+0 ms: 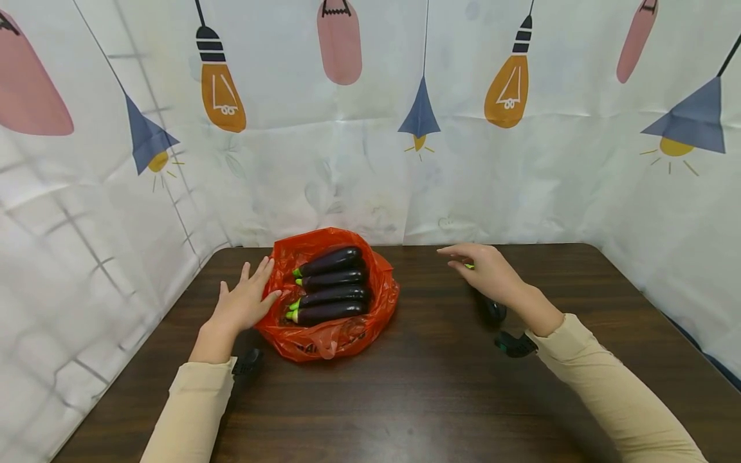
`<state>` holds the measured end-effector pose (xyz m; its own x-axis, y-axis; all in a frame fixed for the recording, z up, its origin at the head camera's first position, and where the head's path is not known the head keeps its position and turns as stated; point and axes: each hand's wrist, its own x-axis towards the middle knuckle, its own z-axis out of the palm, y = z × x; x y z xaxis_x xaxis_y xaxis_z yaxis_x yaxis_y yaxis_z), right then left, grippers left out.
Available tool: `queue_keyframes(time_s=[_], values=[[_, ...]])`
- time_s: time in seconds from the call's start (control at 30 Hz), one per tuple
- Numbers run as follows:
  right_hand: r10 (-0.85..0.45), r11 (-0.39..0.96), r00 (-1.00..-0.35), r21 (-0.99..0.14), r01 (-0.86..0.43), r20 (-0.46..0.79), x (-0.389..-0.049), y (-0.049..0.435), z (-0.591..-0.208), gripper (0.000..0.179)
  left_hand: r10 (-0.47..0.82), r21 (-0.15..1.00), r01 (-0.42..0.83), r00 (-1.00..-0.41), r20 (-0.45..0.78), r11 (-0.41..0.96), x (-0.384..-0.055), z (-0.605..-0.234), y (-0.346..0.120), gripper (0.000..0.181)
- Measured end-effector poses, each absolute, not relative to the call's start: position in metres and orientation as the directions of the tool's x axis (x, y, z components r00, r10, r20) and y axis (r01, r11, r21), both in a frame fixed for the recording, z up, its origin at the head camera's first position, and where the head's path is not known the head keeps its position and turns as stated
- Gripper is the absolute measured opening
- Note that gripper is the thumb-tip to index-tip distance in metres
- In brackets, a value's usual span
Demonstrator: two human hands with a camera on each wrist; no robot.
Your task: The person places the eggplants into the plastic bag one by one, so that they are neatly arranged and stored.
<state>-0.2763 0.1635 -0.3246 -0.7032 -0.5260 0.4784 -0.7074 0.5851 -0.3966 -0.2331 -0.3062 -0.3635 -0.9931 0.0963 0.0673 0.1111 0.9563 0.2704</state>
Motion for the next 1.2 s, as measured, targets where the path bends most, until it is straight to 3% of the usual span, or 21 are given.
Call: queue_keyframes(time_s=[0.4, 1.2], values=[[-0.444, 0.661, -0.807, -0.466, -0.588, 0.389, -0.276, 0.195, -0.337, 0.035, 0.095, 0.269, 0.109, -0.993, 0.066, 0.957, -0.233, -0.365, -0.307, 0.080], [-0.402, 0.753, -0.895, -0.486, -0.444, 0.194, -0.281, 0.225, -0.359, 0.041, 0.101, 0.274, 0.116, -0.992, 0.070, 0.955, -0.233, -0.366, -0.308, 0.080]])
